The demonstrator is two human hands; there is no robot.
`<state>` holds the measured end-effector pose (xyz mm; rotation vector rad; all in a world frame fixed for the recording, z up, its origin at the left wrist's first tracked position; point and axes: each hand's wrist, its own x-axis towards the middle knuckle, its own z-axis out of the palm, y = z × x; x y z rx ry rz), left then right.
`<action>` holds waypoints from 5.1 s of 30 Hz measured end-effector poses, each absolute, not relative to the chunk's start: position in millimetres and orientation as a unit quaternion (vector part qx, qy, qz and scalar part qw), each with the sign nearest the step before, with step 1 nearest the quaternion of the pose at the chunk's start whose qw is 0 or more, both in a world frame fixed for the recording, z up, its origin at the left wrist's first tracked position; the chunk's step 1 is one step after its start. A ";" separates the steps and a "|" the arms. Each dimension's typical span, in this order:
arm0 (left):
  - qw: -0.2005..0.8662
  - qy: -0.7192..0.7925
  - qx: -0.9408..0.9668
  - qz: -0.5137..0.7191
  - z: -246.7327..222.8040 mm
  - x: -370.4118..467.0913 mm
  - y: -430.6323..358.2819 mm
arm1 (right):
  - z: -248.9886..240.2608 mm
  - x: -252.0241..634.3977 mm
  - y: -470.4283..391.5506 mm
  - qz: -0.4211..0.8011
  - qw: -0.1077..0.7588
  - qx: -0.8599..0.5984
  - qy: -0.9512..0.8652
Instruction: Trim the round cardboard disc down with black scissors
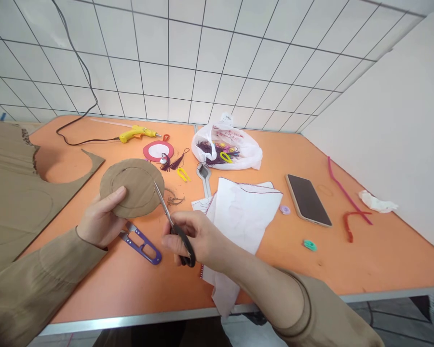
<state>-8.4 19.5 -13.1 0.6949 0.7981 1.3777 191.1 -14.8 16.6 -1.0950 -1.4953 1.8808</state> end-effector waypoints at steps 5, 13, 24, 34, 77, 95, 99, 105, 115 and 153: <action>0.630 0.343 0.332 0.613 -14.5 -11.4 20.6 | 17.8 193.1 -13.2 0.682 0.253 -0.430 -0.535; 0.633 0.360 0.310 0.611 -17.8 -6.7 21.2 | 12.6 190.1 -14.1 0.662 0.281 -0.443 -0.535; 0.672 0.368 0.188 0.614 -8.9 -5.2 24.6 | 15.3 187.8 -16.9 0.709 0.272 -0.386 -0.524; 0.663 0.360 0.172 0.633 -4.8 -8.9 30.1 | 3.9 195.0 -17.6 0.729 0.276 -0.301 -0.550; 0.635 0.374 0.270 0.619 -5.7 -7.5 21.7 | 4.5 192.0 -15.1 0.668 0.285 -0.362 -0.585; 0.615 0.373 0.299 0.627 -9.4 -5.9 18.4 | 4.1 190.9 -12.4 0.681 0.273 -0.379 -0.564; 0.614 0.371 0.298 0.630 -8.3 -4.5 18.2 | 3.3 191.2 -12.3 0.681 0.276 -0.373 -0.567; 0.618 0.371 0.290 0.630 -8.4 -3.4 18.9 | 4.3 192.2 -11.5 0.680 0.271 -0.373 -0.570; 0.617 0.374 0.289 0.629 -9.1 -3.2 18.1 | 12.4 189.0 -14.1 0.663 0.257 -0.429 -0.557; 0.660 0.361 0.255 0.608 -6.7 -6.6 21.8 | 7.0 194.4 -17.0 0.685 0.281 -0.351 -0.573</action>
